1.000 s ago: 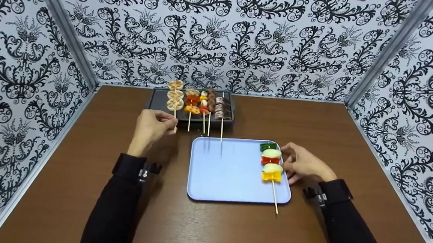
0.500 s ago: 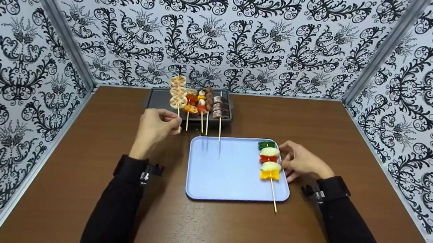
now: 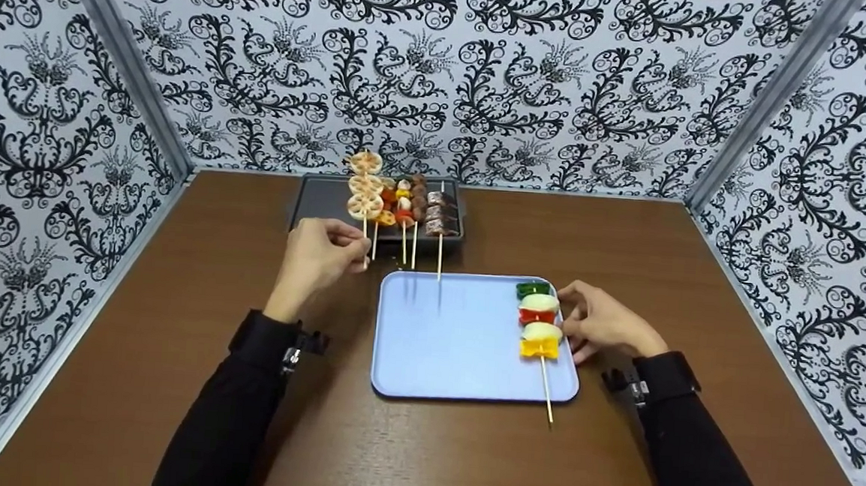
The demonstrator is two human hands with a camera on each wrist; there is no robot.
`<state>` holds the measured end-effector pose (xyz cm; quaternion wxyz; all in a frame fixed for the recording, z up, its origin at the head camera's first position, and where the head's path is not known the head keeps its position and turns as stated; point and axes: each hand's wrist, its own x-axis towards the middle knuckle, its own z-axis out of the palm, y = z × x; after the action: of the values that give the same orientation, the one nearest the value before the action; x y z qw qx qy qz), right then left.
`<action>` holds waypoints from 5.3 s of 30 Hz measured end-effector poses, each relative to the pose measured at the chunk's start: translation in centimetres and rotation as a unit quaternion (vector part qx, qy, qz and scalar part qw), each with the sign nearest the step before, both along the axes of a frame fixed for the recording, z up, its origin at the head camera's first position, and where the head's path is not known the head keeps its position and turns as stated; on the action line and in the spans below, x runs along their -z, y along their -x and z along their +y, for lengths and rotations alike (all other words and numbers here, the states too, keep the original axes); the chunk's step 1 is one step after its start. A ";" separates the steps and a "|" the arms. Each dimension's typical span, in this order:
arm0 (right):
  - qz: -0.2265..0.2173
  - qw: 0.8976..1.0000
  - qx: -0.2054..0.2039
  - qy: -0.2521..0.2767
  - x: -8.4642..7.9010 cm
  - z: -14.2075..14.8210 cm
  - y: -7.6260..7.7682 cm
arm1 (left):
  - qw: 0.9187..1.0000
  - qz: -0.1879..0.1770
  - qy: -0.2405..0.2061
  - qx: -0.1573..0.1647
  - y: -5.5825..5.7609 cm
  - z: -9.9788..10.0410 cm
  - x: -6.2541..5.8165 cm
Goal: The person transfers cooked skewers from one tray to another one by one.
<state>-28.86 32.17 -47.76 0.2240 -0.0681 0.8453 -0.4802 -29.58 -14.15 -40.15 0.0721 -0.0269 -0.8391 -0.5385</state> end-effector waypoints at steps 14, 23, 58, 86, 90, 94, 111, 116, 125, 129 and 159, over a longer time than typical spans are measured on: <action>-0.001 1.000 -0.009 0.003 -0.3 -0.1 -0.1 | 1.000 0.007 0.016 0.018 -1.3 1.3 0.0; -0.005 1.000 -0.004 0.000 -0.3 -0.1 -0.1 | 0.999 0.018 0.017 0.038 -2.2 2.4 0.0; -0.013 1.000 0.006 0.010 -0.4 -0.1 -0.1 | 0.987 -0.030 -0.026 0.157 -5.5 8.9 1.9; -0.012 1.000 0.003 0.001 -0.2 0.1 0.3 | 0.976 -0.054 0.006 0.213 -7.5 12.6 4.4; -0.016 1.000 0.004 0.003 -0.3 0.0 0.1 | 0.975 -0.062 0.010 0.215 -7.7 13.1 4.8; -0.011 1.000 -0.004 0.012 -0.4 -0.1 -0.1 | 0.975 -0.062 0.020 0.215 -7.9 13.5 5.2; -0.012 1.000 -0.005 0.007 -0.3 -0.1 0.0 | 0.972 -0.081 0.040 0.218 -8.6 15.0 6.8; -0.009 1.000 -0.006 -0.001 -0.3 -0.1 0.0 | 0.971 -0.093 0.044 0.214 -8.8 15.4 7.1; -0.011 1.000 -0.009 0.015 -0.3 0.1 0.0 | 0.964 -0.147 -0.019 0.223 -9.2 16.7 7.5; -0.011 1.000 -0.011 0.020 -0.3 0.1 0.0 | 0.959 -0.172 -0.043 0.221 -9.3 17.1 7.6; -0.013 1.000 -0.011 0.016 -0.5 0.1 -0.1 | 0.949 -0.158 -0.021 0.270 -9.4 17.3 7.3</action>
<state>-28.80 32.23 -47.25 0.2387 -0.0745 0.8336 -0.4925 -20.14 3.17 -47.47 -0.2090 -0.1660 -0.7893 -0.5530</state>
